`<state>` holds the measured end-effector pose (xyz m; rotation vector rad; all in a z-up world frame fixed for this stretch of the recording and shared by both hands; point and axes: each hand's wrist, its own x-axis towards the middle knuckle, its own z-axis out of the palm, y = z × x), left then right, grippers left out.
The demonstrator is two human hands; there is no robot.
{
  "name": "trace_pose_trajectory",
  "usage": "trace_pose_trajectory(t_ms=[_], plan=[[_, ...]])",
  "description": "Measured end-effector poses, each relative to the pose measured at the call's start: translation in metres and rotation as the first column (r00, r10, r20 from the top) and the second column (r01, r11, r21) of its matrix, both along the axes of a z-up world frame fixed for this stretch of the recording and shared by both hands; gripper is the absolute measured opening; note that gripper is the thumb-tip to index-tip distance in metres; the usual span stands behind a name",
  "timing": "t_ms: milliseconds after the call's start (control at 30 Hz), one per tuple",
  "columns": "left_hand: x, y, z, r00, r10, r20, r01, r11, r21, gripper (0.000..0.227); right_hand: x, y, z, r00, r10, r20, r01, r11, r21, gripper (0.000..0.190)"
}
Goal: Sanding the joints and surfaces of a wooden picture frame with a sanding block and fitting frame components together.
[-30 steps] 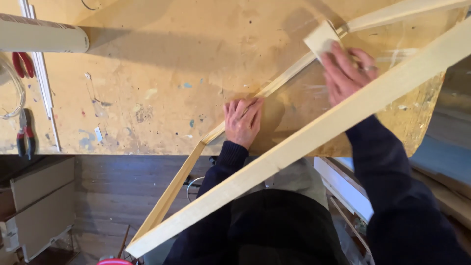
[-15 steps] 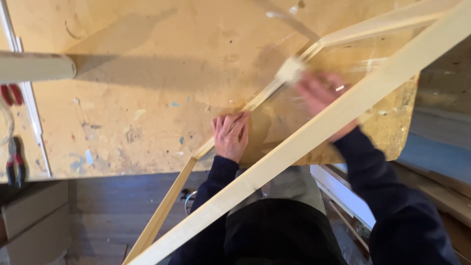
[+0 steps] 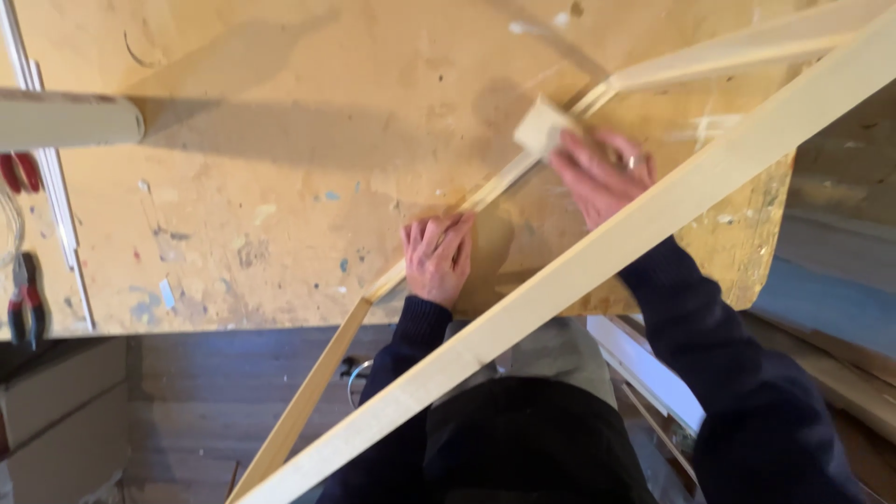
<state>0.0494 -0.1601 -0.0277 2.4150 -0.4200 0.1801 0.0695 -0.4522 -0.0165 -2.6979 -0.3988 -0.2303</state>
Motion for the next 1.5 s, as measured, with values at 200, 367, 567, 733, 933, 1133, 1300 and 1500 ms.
trace_pose_trajectory(t_ms=[200,367,567,733,933,1133,1300,1500], plan=[[-0.005,0.004,0.004,1.0,0.01,-0.017,-0.01,1.0,0.014,0.028,0.003,0.006,-0.004,1.0,-0.018,-0.004,0.018,1.0,0.012,0.033],[0.005,-0.002,0.002,1.0,0.0,0.02,-0.001,1.0,0.013,0.029,0.004,-0.013,-0.013,0.999,0.022,0.031,-0.02,0.998,-0.065,0.033],[0.004,-0.001,0.0,1.0,-0.018,0.014,0.018,1.0,-0.015,0.029,0.003,-0.004,-0.013,0.999,-0.03,0.032,0.031,0.999,-0.019,0.033],[0.0,0.001,0.005,1.0,0.006,-0.002,-0.006,1.0,0.026,0.03,0.014,-0.009,-0.009,0.999,-0.017,0.049,0.016,1.0,0.013,0.031],[0.001,-0.001,-0.001,1.0,0.006,0.021,-0.006,1.0,0.002,0.029,0.004,-0.013,-0.011,1.0,-0.011,0.012,0.011,1.0,0.022,0.031],[-0.002,0.001,-0.001,1.0,-0.002,0.005,0.002,1.0,0.002,0.03,0.0,0.006,-0.01,0.999,-0.01,0.032,0.01,1.0,0.009,0.03],[-0.011,0.006,0.004,0.999,0.02,-0.039,-0.019,0.999,0.04,0.029,0.004,0.0,-0.005,1.0,0.008,0.002,-0.008,0.998,0.055,0.034],[0.003,0.002,-0.003,1.0,0.003,-0.014,-0.003,1.0,0.022,0.028,0.005,-0.005,-0.006,1.0,-0.003,-0.006,0.003,1.0,-0.005,0.036]])
